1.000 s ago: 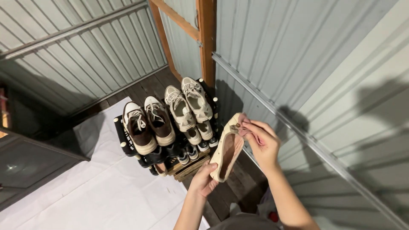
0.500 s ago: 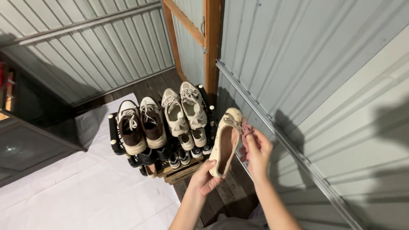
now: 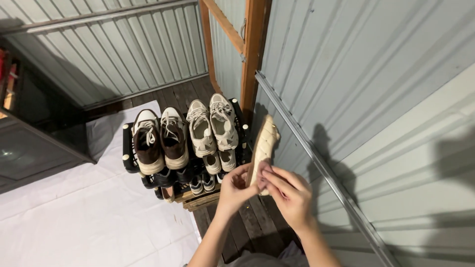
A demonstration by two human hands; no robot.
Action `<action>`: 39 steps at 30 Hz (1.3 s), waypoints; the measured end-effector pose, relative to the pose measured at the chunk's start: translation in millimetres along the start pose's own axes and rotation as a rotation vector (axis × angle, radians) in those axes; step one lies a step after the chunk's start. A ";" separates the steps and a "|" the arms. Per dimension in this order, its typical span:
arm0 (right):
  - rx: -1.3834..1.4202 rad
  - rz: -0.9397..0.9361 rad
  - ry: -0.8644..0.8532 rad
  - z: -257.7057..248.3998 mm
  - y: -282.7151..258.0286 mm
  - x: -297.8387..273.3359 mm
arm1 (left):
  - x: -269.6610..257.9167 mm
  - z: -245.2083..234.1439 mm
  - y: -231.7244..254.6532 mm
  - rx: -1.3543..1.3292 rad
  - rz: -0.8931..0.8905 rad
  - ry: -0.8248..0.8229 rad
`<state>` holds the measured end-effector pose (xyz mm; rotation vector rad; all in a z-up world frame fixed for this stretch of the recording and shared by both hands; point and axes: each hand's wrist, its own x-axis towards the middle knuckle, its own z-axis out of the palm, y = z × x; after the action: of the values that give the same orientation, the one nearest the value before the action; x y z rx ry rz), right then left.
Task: The person wipes the exterior of several shoes on a shoe rack using a small cloth. They handle each shoe one at a time, rotating it to clean different sides, then place it back on the rack.
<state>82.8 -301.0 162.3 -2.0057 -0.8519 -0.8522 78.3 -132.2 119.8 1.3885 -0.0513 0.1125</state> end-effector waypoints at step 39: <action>0.067 0.204 0.184 105.6 -110.4 -20.0 | -48.1 -141.6 29.9 -0.860 -0.344 0.458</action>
<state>12.7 -165.6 140.1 -1.8850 -0.5540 -0.8633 23.0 9.9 118.5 0.4751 0.4713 0.0998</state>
